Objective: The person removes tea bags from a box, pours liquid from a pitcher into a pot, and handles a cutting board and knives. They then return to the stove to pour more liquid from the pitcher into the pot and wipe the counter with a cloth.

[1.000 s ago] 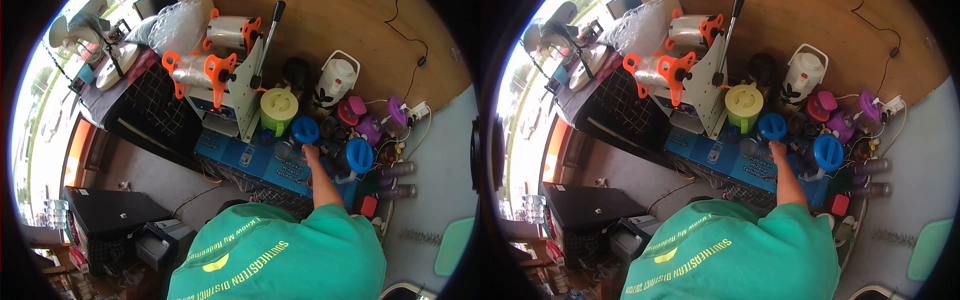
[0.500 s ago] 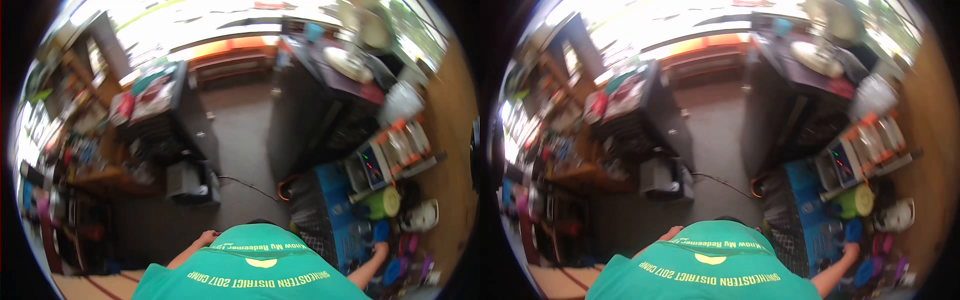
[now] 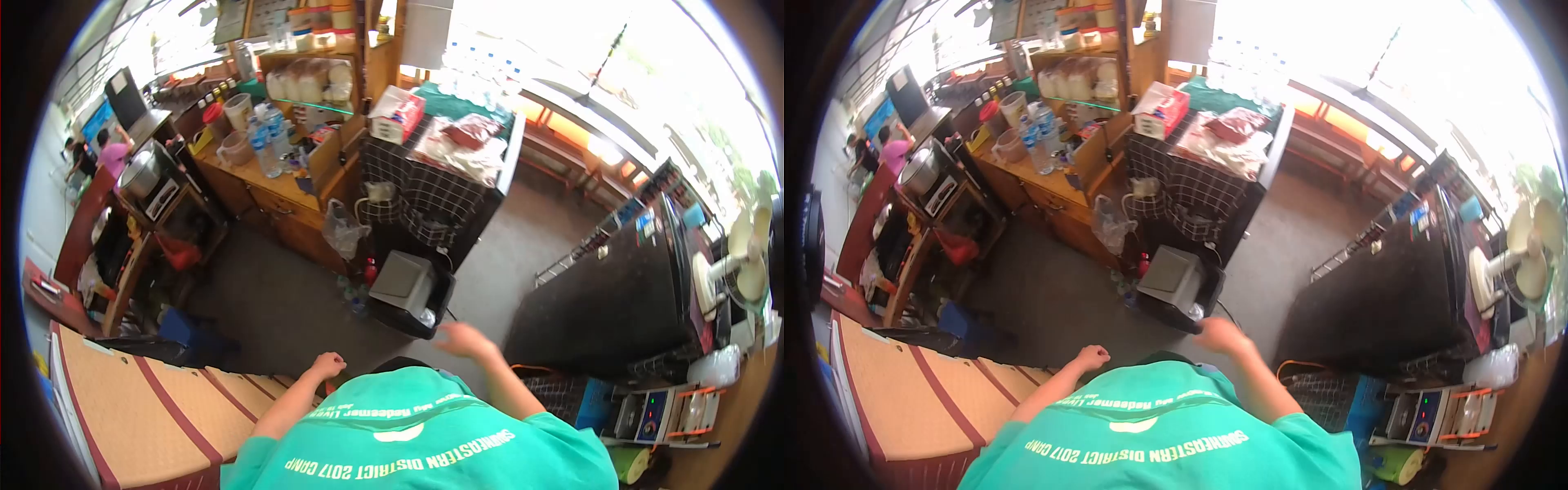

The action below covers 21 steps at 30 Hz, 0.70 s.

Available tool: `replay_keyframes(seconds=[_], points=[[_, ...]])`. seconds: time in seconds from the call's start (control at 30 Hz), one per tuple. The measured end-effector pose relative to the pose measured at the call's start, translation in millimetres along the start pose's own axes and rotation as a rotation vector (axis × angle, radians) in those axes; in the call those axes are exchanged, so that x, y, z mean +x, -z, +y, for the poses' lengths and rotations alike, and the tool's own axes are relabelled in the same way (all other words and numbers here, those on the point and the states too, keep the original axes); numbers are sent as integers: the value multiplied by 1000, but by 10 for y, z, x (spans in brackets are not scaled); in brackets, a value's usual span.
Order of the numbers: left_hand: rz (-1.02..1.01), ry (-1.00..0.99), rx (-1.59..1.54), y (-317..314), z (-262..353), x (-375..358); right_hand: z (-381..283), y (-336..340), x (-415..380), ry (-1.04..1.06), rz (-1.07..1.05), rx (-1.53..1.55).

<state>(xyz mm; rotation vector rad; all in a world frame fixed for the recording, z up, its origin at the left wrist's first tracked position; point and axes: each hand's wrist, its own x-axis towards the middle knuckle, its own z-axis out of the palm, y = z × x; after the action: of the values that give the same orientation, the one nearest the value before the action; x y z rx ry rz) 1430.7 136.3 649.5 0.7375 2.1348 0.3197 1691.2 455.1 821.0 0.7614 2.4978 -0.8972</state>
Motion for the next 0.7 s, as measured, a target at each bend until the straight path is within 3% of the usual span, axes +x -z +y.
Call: replay_keyframes(seconds=[0.1, 0.17, 0.23, 0.33, 0.37, 0.43, 0.47, 0.57, 0.7], points=[[112, 47, -167, 221, -155, -111, -603, -689, 961, 444, -209, 126], [153, 36, -230, 88, -517, -8, -981, -920, 1321, 533, -418, -10], [140, 80, -310, -43, -780, -20, -1259, -1134, 1680, 522, -607, -24], [106, 255, -329, -323, -1335, 155, -1561, -1169, 2247, 646, -653, -67], [155, 328, -399, -321, -1364, -7, -1720, -1175, 2343, 712, -727, -121], [62, 456, -617, 16, -1260, -155, -2031, -948, 2645, 616, -720, -93], [75, 304, -517, -397, -1890, 206, -2159, -952, 2823, 590, -744, -121], [220, 357, -582, 314, -1602, -161, -2439, -999, 3335, 622, -734, -242], [341, 544, -523, 959, -1493, -153, -2753, -1093, 3844, 637, -805, -110]])
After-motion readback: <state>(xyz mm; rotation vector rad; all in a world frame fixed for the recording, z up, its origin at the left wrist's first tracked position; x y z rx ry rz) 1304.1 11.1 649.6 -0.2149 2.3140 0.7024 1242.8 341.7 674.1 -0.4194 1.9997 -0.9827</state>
